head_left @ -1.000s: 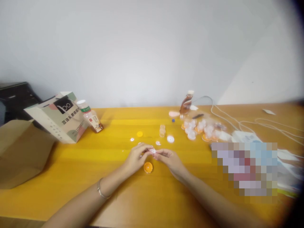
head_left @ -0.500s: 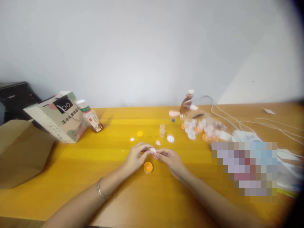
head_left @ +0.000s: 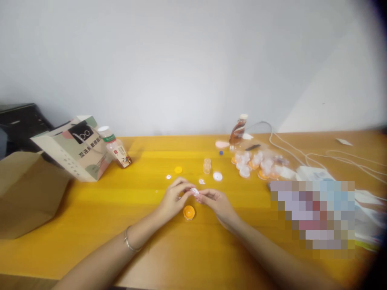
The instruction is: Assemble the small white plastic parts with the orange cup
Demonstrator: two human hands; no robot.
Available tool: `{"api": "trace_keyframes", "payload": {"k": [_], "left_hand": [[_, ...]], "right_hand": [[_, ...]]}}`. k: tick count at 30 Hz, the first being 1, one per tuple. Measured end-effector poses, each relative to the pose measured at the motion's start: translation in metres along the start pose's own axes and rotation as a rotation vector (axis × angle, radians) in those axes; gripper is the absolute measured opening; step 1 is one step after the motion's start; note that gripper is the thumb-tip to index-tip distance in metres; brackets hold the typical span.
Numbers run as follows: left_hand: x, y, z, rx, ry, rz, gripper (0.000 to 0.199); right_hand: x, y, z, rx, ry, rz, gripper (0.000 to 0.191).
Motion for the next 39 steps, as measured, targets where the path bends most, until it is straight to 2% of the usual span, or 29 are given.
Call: {"api": "trace_keyframes", "payload": {"k": [4,10,17,25,32,39], "left_hand": [[0.003,0.0,0.0,0.003,0.026,-0.022,0.018],[0.022,-0.006,-0.004,-0.003,0.244,-0.249,0.022],[0.022,-0.008,-0.002,0.004,0.337,-0.475,0.024],[0.021,-0.006,-0.002,0.026,0.343,-0.482,0.025],[0.011,-0.003,-0.001,0.046,0.328,-0.448,0.024],[0.012,-0.005,-0.002,0.022,0.31,-0.4,0.021]], "right_hand": [[0.0,0.0,0.0,-0.014,0.008,-0.006,0.021],[-0.001,0.0,0.001,-0.021,0.029,-0.02,0.022],[0.001,0.0,0.0,-0.033,0.063,-0.029,0.021],[0.003,-0.002,-0.001,-0.028,0.105,-0.033,0.021],[0.006,-0.003,-0.003,-0.023,0.159,-0.034,0.016],[0.008,-0.005,-0.004,-0.005,0.166,-0.103,0.019]]}}
Point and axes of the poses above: each hand's wrist, its own z-axis towards the middle knuckle, its own y-axis out of the back of the hand, x = y × z, the point moved 5 cm from there along z, towards the middle knuckle, and after that the axes turned 8 degrees about -z, right-handed, at the moved point
